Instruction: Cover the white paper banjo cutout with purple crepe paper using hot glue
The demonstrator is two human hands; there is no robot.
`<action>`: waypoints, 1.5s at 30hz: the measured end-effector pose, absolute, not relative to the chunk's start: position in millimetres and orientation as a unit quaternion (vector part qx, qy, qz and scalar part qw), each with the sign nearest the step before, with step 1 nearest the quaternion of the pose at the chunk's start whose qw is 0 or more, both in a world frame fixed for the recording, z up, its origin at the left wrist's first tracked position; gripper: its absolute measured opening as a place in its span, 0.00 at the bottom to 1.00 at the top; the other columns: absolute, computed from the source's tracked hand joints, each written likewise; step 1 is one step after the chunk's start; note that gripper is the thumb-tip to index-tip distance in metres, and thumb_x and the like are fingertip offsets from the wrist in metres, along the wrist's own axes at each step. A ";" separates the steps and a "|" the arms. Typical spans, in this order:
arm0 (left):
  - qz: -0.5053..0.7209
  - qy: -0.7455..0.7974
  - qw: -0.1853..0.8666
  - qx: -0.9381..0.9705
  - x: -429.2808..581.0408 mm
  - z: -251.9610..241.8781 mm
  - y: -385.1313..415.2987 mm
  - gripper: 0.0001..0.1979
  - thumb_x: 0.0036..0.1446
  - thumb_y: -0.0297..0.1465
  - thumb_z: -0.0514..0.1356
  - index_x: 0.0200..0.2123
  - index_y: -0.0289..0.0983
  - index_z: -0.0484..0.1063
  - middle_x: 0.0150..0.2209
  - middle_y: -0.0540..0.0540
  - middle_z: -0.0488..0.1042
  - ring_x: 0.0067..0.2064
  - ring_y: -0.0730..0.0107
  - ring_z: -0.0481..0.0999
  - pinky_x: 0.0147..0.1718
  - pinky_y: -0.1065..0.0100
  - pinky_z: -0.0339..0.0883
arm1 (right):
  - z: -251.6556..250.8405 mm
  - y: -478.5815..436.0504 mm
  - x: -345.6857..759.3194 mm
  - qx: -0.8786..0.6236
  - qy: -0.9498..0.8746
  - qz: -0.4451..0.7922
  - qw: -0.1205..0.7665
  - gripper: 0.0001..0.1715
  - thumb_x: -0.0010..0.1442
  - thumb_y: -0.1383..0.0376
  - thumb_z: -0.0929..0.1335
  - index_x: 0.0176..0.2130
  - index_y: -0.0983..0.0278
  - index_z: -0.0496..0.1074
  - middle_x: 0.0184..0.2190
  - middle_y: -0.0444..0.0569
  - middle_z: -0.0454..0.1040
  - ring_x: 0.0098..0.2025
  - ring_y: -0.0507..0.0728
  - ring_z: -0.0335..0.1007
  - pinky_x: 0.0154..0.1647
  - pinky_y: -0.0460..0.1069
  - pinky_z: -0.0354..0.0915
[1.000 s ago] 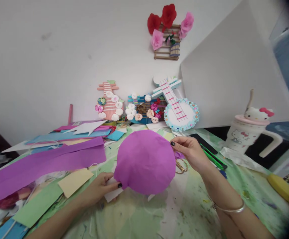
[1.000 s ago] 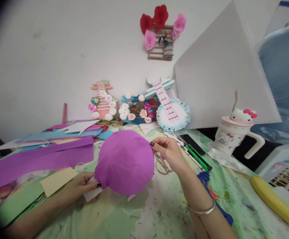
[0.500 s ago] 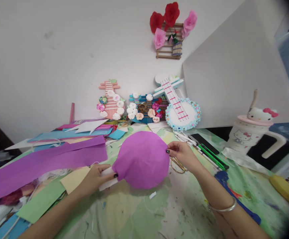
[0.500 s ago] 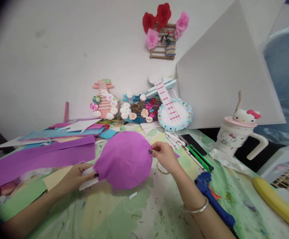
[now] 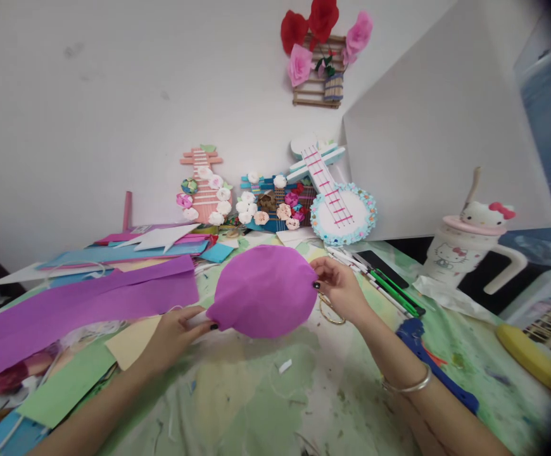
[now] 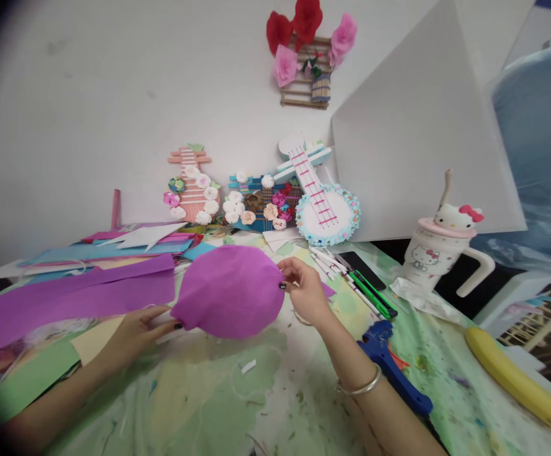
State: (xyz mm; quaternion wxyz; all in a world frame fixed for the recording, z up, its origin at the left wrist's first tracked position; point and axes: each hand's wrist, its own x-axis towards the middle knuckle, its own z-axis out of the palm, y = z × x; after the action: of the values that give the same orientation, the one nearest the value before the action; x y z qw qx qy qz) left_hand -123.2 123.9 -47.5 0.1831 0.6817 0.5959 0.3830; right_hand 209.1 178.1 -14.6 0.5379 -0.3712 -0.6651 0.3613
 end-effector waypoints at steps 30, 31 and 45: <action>0.542 0.550 0.215 0.598 -107.6 -40.8 104.8 0.09 0.56 0.37 0.57 0.31 0.37 0.71 0.15 0.55 0.66 0.18 0.76 0.66 0.18 0.73 0.60 | -26.7 102.0 151.4 -0.199 -0.941 -0.200 0.186 0.04 0.60 0.71 0.63 0.34 0.66 0.68 0.26 0.48 0.66 0.31 0.56 0.59 0.31 0.52 0.52; 0.527 0.546 0.207 0.618 -103.6 -40.7 102.5 0.09 0.53 0.37 0.59 0.31 0.37 0.72 0.19 0.53 0.71 0.20 0.75 0.68 0.21 0.73 0.63 | -24.2 96.2 156.3 -0.215 -0.942 -0.181 0.185 0.05 0.60 0.71 0.64 0.37 0.66 0.69 0.27 0.49 0.67 0.32 0.57 0.61 0.32 0.52 0.54; 0.380 0.432 0.194 0.795 -72.1 -50.1 81.6 0.12 0.59 0.33 0.52 0.33 0.39 0.76 0.25 0.50 0.78 0.24 0.72 0.76 0.27 0.73 0.67 | -75.5 37.9 357.6 -0.761 -0.624 -0.161 0.068 0.30 0.57 0.48 0.61 0.43 0.72 0.65 0.34 0.63 0.72 0.39 0.69 0.70 0.39 0.58 0.64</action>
State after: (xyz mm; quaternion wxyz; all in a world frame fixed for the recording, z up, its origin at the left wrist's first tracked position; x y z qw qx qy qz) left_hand -72.1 81.6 -50.1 0.1939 0.7946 0.4323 0.3796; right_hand 357.6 37.9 -75.5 0.0676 -0.7614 -0.6243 -0.1607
